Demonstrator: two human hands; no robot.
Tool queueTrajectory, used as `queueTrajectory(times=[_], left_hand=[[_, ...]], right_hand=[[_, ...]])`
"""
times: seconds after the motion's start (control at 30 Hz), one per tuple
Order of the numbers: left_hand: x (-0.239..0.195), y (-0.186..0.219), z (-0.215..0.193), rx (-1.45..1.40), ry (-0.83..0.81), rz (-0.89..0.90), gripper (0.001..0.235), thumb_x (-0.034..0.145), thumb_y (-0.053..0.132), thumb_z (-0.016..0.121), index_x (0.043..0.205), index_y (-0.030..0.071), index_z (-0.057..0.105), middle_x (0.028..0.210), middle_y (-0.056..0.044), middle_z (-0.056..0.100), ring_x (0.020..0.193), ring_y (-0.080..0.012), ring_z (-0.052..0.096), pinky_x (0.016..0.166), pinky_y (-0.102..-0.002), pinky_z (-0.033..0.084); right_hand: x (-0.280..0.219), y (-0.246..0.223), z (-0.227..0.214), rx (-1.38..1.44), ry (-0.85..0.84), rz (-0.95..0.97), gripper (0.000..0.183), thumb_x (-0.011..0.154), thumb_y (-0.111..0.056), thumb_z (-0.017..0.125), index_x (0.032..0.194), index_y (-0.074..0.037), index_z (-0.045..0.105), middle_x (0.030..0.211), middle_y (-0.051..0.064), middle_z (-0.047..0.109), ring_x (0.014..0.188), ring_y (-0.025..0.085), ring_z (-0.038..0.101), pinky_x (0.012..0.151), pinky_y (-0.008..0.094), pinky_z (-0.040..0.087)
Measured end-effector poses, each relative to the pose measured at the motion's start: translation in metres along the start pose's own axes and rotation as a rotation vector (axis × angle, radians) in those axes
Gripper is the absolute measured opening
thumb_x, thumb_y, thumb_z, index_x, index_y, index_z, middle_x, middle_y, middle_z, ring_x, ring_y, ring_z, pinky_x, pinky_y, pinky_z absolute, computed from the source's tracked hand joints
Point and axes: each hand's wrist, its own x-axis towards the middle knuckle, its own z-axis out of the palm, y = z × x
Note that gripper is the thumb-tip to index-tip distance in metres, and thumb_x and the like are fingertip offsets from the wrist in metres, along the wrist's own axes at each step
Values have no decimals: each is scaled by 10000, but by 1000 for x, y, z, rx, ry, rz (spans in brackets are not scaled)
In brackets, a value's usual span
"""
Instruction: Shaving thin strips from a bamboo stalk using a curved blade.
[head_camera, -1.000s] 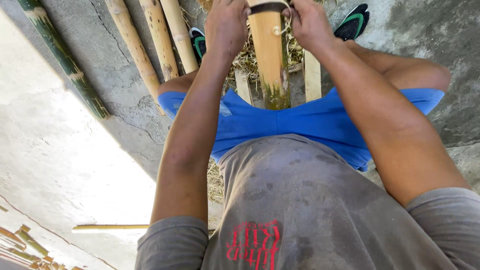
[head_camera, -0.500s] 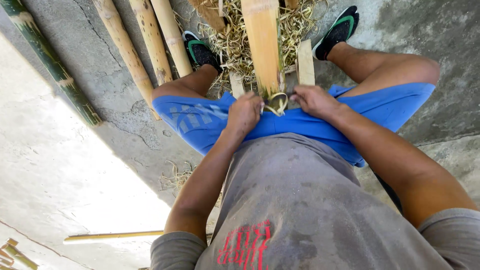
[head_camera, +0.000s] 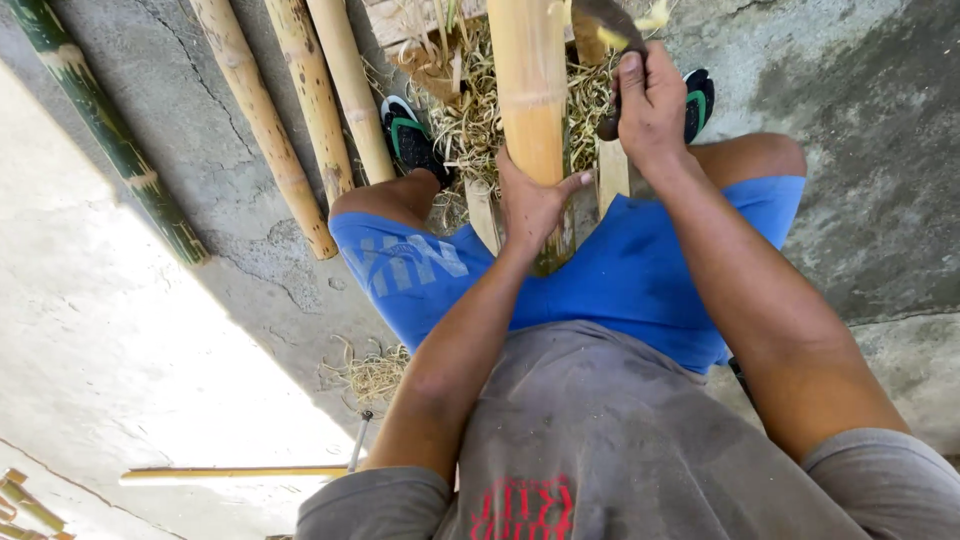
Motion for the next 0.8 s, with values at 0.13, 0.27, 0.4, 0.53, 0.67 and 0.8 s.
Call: queueTrajectory(times=[0.13, 0.27, 0.4, 0.53, 0.67, 0.8], left_hand=[[16, -17, -1, -28, -31, -86, 1083, 596, 252, 951, 1429, -22, 315, 1252, -206, 623, 1125, -318, 652, 994, -424, 529], [59, -50, -8, -394, -260, -2, 977, 597, 145, 933, 1367, -19, 355, 1193, -155, 629, 1076, -265, 662, 953, -407, 572], [88, -48, -28, -576, -464, -36, 874, 617, 130, 903, 1348, -8, 445, 1151, -117, 653, 1046, -230, 666, 937, -386, 579], [97, -58, -32, -571, -594, -74, 781, 630, 159, 881, 1314, 6, 536, 1116, -113, 699, 1028, -231, 685, 953, -359, 561], [101, -68, -29, -495, -547, -7, 803, 659, 237, 894, 1315, 5, 493, 1170, -159, 680, 1051, -253, 687, 966, -381, 562], [61, -21, -58, -226, -339, 122, 895, 673, 332, 920, 1339, -4, 425, 1224, -181, 610, 1103, -282, 647, 982, -409, 529]], right_hand=[[23, -30, -4, -300, -136, -193, 258, 1203, -196, 510, 1027, -16, 565, 860, 38, 562, 777, 126, 520, 710, 286, 448], [35, -52, -3, -348, -214, -119, 261, 1185, -195, 520, 1004, -14, 568, 866, 47, 555, 752, 122, 542, 669, 290, 457], [53, -47, 4, -287, -274, 11, 284, 1179, -218, 507, 984, -18, 550, 830, 21, 571, 713, 96, 564, 617, 284, 461], [61, -42, 20, -401, -321, -14, 305, 1158, -257, 538, 971, -22, 592, 742, 38, 580, 658, 130, 550, 571, 329, 437], [54, -48, 35, -584, -304, -224, 298, 1123, -273, 632, 991, -6, 648, 727, 120, 592, 655, 213, 555, 589, 399, 436], [35, -37, 34, -663, -258, -172, 303, 1093, -280, 657, 957, -10, 643, 711, 155, 605, 629, 263, 564, 596, 433, 439]])
